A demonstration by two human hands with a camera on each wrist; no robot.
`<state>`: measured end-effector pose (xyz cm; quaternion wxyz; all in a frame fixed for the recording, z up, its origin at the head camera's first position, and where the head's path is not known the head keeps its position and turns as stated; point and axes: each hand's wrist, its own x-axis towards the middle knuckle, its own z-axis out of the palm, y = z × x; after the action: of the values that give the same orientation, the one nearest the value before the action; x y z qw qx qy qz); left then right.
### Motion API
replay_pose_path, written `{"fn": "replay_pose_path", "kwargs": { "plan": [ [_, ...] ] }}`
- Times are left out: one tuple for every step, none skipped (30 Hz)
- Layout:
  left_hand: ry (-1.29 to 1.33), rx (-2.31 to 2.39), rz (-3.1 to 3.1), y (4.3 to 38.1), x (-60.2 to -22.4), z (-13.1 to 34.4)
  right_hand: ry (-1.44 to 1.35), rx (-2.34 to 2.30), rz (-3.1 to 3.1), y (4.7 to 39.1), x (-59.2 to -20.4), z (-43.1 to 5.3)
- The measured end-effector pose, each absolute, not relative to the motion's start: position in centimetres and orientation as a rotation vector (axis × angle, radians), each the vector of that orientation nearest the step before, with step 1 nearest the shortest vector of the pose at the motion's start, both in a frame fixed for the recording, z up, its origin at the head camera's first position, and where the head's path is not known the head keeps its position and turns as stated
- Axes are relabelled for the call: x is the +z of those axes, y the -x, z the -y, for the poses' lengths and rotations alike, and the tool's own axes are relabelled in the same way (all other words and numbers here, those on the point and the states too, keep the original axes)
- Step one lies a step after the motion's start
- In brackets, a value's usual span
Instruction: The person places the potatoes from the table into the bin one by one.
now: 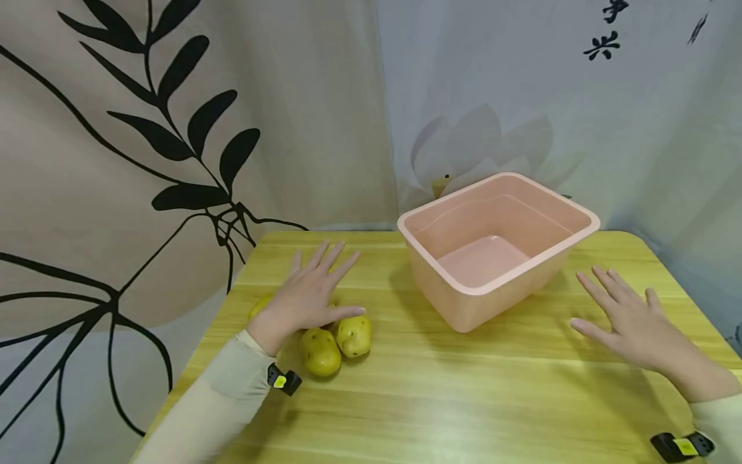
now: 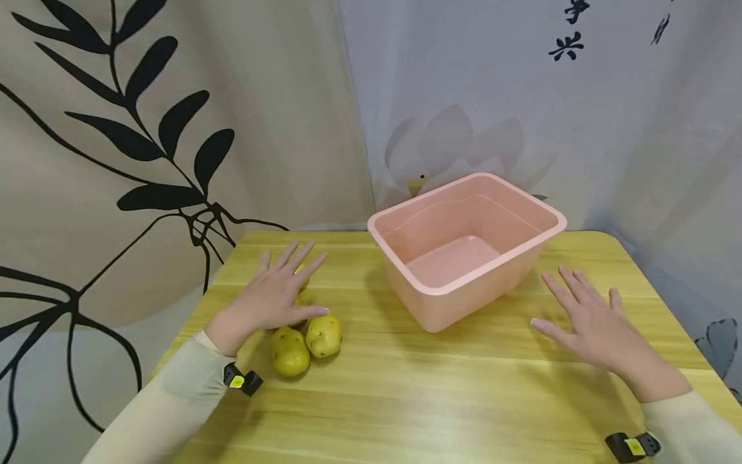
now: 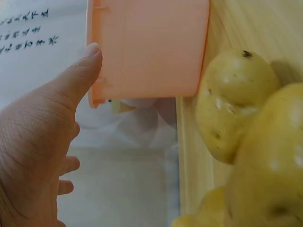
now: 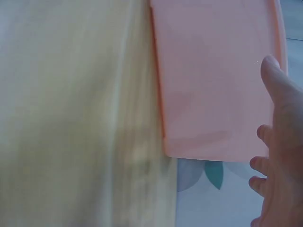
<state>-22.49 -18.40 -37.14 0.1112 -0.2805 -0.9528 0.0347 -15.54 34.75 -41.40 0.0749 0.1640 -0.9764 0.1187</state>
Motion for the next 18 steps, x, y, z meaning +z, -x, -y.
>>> {"fn": "replay_pose_path", "kwargs": {
  "plan": [
    [0.831,0.097,2.796,22.6,-36.9,18.1,-0.489,0.354,2.924,15.7,-41.1,-34.7],
    [0.839,0.091,2.795,22.7,-36.8,17.8,-0.486,0.350,2.920,15.8,-40.8,-34.7],
    [0.850,0.089,2.792,22.8,-36.6,17.5,-0.482,0.344,2.913,15.9,-40.6,-34.7],
    [0.861,0.085,2.790,22.9,-36.5,17.2,-0.479,0.343,2.907,16.0,-40.3,-34.6],
    [0.872,0.085,2.785,23.0,-36.3,16.8,-0.476,0.340,2.903,16.0,-40.0,-34.6],
    [0.883,0.083,2.782,23.0,-36.2,16.5,-0.473,0.331,2.896,16.1,-39.8,-34.6],
    [0.891,0.087,2.780,23.1,-36.1,16.2,-0.471,0.328,2.889,16.2,-39.5,-34.5],
    [0.896,0.101,2.775,23.2,-36.0,16.0,-0.468,0.317,2.879,16.3,-39.3,-34.5],
    [0.904,0.106,2.769,23.3,-35.9,15.7,-0.467,0.311,2.872,16.4,-39.0,-34.5],
    [0.906,0.113,2.769,23.4,-35.8,15.4,-0.468,0.299,2.861,16.6,-38.7,-34.5],
    [0.909,0.120,2.768,23.6,-35.7,15.1,-0.470,0.292,2.853,16.9,-38.4,-34.4],
    [0.909,0.122,2.770,23.8,-35.6,14.8,-0.480,0.288,2.843,17.1,-38.1,-34.4],
    [0.910,0.127,2.768,24.0,-35.5,14.5,-0.486,0.289,2.839,17.4,-37.7,-34.4],
    [0.915,0.122,2.767,24.3,-35.4,14.1,-0.495,0.289,2.838,17.8,-37.3,-34.3],
    [0.917,0.112,2.769,24.6,-35.3,13.8,-0.504,0.287,2.839,18.1,-36.9,-34.2],
    [0.917,0.109,2.775,25.0,-35.2,13.5,-0.514,0.286,2.841,18.5,-36.5,-34.1],
    [0.921,0.096,2.777,25.3,-35.0,13.2,-0.521,0.295,2.848,18.9,-36.1,-34.0],
    [0.922,0.086,2.780,25.7,-34.9,12.8,-0.528,0.301,2.856,19.2,-35.7,-33.8]
  ]
}}
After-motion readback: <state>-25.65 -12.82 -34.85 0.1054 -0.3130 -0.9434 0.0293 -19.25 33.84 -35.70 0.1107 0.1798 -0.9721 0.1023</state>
